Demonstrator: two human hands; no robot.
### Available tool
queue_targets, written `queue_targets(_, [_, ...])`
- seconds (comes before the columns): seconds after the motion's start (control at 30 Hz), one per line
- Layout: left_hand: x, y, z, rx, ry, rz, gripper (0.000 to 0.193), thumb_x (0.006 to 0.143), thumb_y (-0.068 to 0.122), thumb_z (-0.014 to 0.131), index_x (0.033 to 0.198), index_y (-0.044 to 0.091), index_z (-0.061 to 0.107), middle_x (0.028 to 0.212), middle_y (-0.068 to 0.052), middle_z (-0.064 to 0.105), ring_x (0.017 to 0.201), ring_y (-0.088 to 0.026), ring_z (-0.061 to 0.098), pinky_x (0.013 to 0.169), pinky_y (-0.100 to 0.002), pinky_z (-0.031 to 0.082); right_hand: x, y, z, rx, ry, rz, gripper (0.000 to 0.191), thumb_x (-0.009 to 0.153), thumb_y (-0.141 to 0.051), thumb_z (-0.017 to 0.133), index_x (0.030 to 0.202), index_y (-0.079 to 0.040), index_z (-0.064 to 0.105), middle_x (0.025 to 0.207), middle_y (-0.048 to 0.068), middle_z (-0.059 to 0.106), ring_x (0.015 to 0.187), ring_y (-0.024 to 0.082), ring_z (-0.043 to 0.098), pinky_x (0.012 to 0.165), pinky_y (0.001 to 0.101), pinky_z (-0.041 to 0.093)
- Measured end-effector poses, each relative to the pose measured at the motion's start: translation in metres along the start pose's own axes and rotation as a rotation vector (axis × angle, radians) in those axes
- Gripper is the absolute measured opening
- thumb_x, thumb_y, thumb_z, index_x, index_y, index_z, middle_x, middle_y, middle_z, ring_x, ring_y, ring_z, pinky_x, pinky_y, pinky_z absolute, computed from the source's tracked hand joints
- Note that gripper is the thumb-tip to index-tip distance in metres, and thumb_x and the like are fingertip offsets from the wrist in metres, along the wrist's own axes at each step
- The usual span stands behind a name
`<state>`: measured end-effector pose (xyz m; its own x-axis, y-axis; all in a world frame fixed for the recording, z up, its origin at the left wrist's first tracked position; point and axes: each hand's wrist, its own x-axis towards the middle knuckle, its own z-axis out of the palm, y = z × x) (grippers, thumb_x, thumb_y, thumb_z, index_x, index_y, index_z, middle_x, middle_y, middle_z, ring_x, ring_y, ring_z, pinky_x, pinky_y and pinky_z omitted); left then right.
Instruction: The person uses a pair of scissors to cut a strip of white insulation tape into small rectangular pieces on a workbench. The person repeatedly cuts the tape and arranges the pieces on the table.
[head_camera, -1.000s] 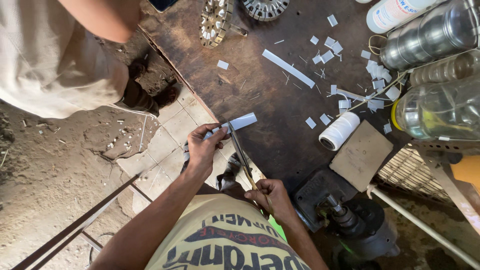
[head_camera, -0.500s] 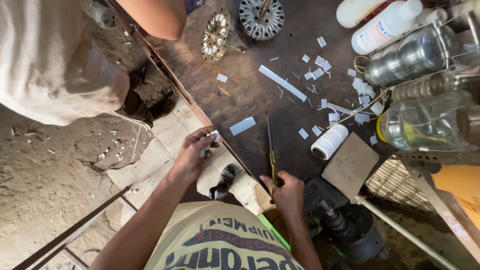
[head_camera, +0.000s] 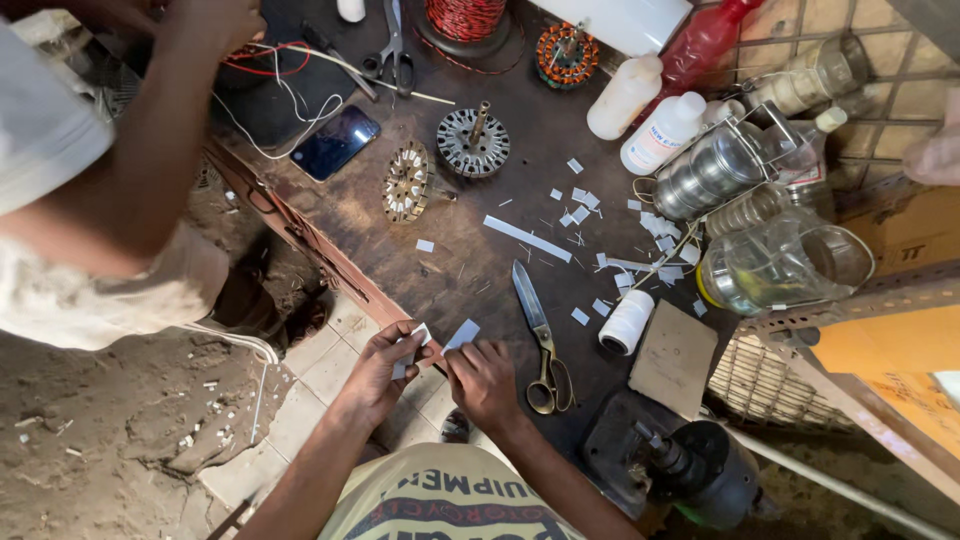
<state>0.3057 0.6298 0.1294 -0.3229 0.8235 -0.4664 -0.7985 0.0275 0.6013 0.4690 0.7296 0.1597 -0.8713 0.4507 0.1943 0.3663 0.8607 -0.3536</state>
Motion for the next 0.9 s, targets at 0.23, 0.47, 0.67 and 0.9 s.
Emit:
queue_targets(0.23, [0.025, 0.009, 0.020, 0.125, -0.162, -0.039, 0.009, 0.094, 0.012, 0.072, 0.100, 0.008, 0.067, 0.084, -0.005, 0.072, 0.071, -0.009, 0.061, 0.059, -0.022, 0.045, 0.002, 0.033, -0.005, 0.968, 0.619, 0.475, 0.027, 0.093, 0.001, 0.068, 0.121, -0.002, 0.067, 0.098, 0.004, 0.068, 0.082, 0.011, 0.067, 0.067, 0.0268, 0.055])
queue_targets(0.47, [0.041, 0.014, 0.059, 0.308, -0.271, -0.176, 0.020, 0.089, 0.013, 0.075, 0.106, 0.007, 0.068, 0.078, -0.006, 0.071, 0.056, -0.009, 0.054, 0.046, -0.022, 0.039, -0.001, 0.046, -0.049, 1.113, 0.424, 0.655, 0.036, 0.088, 0.003, 0.068, 0.123, -0.001, 0.063, 0.095, 0.007, 0.069, 0.071, 0.012, 0.069, 0.059, 0.0248, 0.052])
queue_targets(0.67, [0.055, 0.005, 0.076, 0.457, -0.307, -0.116, 0.031, 0.085, 0.012, 0.081, 0.110, -0.003, 0.069, 0.076, -0.008, 0.068, 0.055, -0.010, 0.056, 0.045, -0.024, 0.041, -0.004, 0.054, -0.064, 0.968, 0.226, 0.495, 0.044, 0.093, 0.003, 0.062, 0.136, -0.001, 0.053, 0.095, 0.007, 0.068, 0.069, 0.010, 0.063, 0.060, 0.0247, 0.051])
queue_targets(0.9, [0.058, -0.008, 0.088, 0.503, -0.141, -0.069, 0.031, 0.081, 0.008, 0.081, 0.109, -0.001, 0.070, 0.081, -0.007, 0.074, 0.067, -0.012, 0.069, 0.053, -0.024, 0.047, 0.000, 0.073, -0.077, 1.016, 0.084, 0.425, 0.048, 0.089, 0.004, 0.060, 0.134, -0.003, 0.046, 0.084, 0.008, 0.064, 0.059, 0.012, 0.059, 0.050, 0.0277, 0.047])
